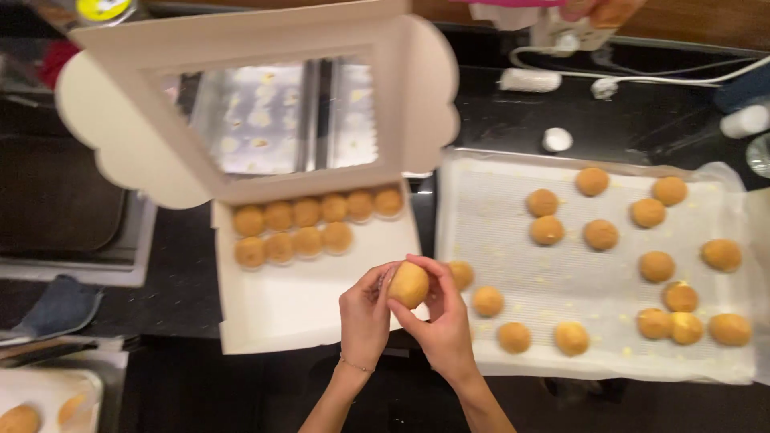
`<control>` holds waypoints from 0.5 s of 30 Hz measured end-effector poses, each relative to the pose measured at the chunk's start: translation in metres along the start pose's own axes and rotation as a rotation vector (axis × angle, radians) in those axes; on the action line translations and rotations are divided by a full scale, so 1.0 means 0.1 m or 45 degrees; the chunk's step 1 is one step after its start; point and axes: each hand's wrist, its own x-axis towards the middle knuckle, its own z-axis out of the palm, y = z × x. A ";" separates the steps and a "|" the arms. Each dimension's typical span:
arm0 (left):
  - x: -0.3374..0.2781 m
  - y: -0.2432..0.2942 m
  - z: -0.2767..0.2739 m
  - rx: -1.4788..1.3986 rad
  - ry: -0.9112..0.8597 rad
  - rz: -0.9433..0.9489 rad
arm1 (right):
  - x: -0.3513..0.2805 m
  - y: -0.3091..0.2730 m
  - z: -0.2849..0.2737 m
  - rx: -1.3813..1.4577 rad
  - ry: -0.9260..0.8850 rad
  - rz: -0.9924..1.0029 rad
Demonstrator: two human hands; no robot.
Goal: Placing baked cream puffs into paper liners and then into a cardboard box.
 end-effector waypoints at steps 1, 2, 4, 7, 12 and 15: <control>0.01 -0.02 -0.19 -0.005 0.015 -0.012 | 0.01 0.05 0.18 -0.005 -0.013 0.014; 0.01 -0.04 -0.36 -0.109 0.013 -0.096 | 0.02 0.09 0.35 -0.230 0.063 -0.071; 0.00 -0.06 -0.64 -0.215 0.025 -0.186 | 0.02 0.13 0.62 -0.455 0.125 -0.149; 0.01 -0.13 -0.91 -0.312 0.037 -0.180 | -0.01 0.19 0.89 -1.097 0.139 -0.352; 0.03 -0.23 -1.00 -0.434 0.024 -0.251 | -0.02 0.26 1.04 -1.266 0.013 -0.321; 0.02 -0.35 -0.98 -0.457 0.053 -0.258 | 0.01 0.26 1.05 -1.360 -0.034 -0.277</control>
